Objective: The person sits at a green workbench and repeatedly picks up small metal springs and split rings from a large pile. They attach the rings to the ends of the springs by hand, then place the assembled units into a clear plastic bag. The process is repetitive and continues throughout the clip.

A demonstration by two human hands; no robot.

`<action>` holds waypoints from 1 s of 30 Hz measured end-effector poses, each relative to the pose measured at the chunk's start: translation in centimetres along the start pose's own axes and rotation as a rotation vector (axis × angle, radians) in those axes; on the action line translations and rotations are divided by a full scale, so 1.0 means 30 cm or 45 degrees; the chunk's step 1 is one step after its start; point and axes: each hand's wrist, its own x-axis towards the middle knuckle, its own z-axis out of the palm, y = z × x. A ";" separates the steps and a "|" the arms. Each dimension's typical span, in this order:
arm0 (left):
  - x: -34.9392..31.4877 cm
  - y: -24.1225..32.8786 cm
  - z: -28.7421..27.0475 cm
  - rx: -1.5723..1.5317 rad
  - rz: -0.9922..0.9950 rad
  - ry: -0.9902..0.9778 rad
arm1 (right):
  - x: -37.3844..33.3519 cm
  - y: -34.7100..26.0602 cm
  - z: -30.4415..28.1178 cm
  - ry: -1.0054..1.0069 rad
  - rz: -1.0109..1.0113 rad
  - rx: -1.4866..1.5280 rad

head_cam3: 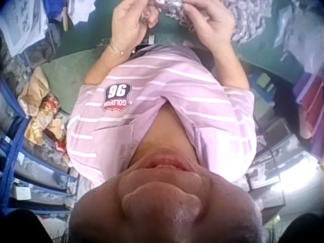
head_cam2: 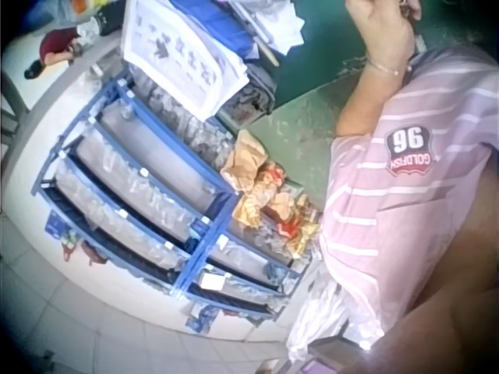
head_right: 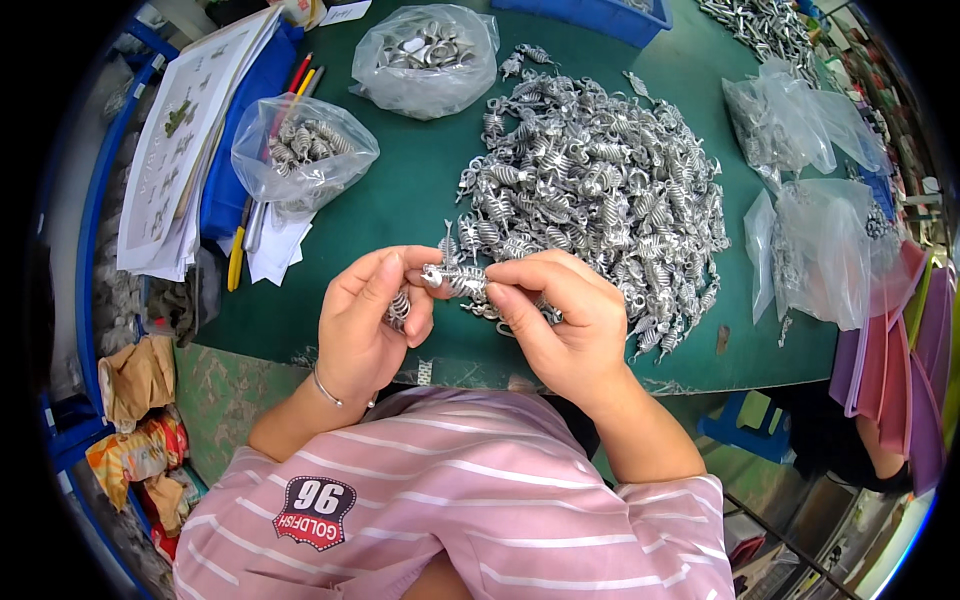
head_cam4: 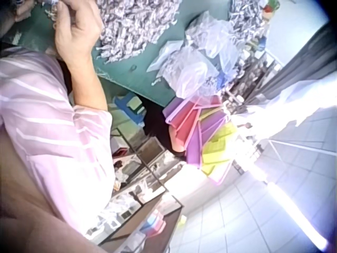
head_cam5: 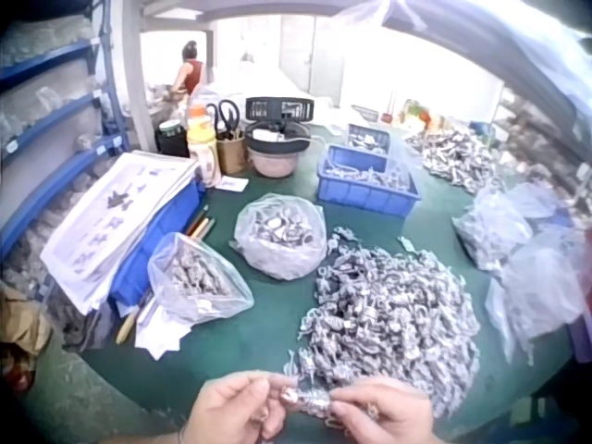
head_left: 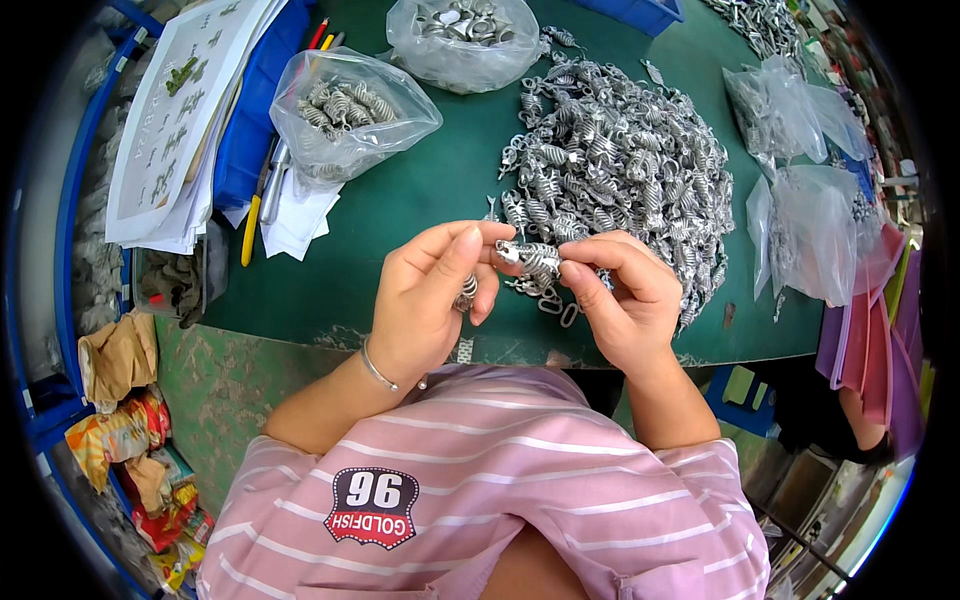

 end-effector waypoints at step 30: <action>0.005 -0.008 -0.015 -0.061 0.047 0.011 | 0.084 0.005 -0.098 0.189 -0.396 -0.793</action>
